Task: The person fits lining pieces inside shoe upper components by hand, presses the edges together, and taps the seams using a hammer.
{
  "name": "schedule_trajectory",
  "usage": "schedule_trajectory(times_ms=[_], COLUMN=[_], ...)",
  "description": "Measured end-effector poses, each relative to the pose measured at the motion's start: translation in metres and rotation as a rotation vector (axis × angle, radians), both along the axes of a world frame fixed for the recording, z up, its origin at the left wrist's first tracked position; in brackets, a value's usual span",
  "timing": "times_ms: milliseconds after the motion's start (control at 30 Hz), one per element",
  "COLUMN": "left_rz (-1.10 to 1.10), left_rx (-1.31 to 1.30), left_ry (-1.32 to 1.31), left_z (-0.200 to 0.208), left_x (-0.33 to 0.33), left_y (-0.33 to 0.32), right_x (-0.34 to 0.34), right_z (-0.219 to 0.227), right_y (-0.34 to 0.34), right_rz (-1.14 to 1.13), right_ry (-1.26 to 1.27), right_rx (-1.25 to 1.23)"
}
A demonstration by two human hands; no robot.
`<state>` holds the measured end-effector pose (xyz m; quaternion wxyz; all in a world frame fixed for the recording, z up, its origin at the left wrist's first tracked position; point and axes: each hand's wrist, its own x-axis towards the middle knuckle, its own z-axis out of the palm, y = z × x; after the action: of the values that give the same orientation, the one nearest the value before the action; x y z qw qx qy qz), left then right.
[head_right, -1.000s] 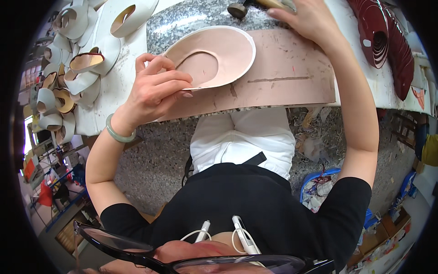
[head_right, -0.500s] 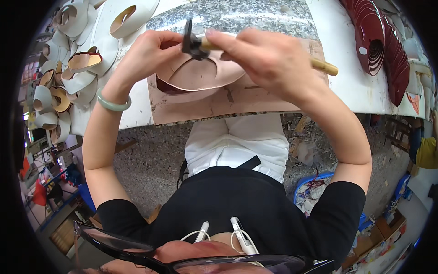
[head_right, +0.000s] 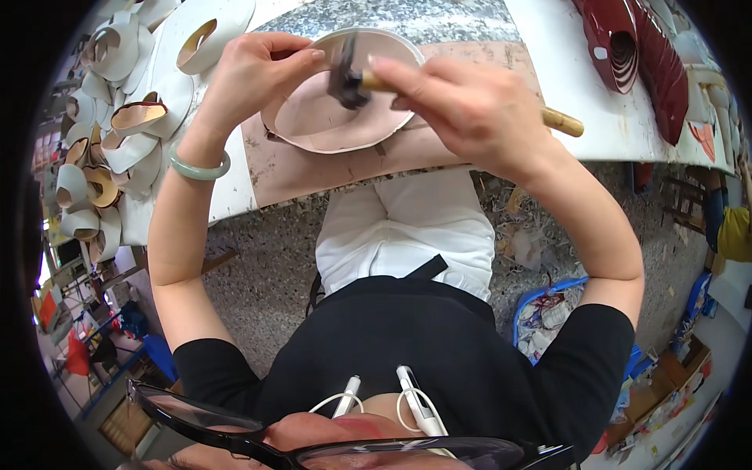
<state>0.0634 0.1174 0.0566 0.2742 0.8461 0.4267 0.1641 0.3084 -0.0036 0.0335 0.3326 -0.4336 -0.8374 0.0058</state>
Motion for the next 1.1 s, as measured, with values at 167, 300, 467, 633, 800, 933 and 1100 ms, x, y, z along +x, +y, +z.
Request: schedule_trajectory(times_ms=[167, 300, 467, 633, 800, 933, 1100], left_rz=[-0.144, -0.086, 0.043, 0.145, 0.392, 0.535, 0.649], left_rx=[0.458, 0.533, 0.439, 0.44, 0.484, 0.433, 0.24], left_ry=[-0.09, -0.24, -0.409, -0.398, -0.394, -0.469, -0.742], left_z=[0.002, -0.01, -0.011, -0.016, -0.026, -0.042, -0.062], left_x=[-0.003, -0.011, -0.031, -0.047, -0.063, -0.082, -0.09], left_y=[-0.026, -0.051, -0.077, -0.098, -0.116, -0.13, -0.144], right_x=[0.002, -0.01, -0.027, -0.044, -0.067, -0.087, -0.098], right_z=[0.009, 0.002, 0.01, 0.014, 0.018, 0.019, 0.008], right_y=[-0.01, -0.02, -0.017, -0.005, -0.004, -0.008, -0.005], right_rz=[0.005, 0.003, 0.0, 0.05, 0.037, 0.046, 0.062], right_ry=[0.066, -0.104, -0.026, -0.043, -0.281, -0.074, -0.088], right_rx=[0.0, -0.049, 0.05, -0.014, -0.013, 0.089, 0.0])
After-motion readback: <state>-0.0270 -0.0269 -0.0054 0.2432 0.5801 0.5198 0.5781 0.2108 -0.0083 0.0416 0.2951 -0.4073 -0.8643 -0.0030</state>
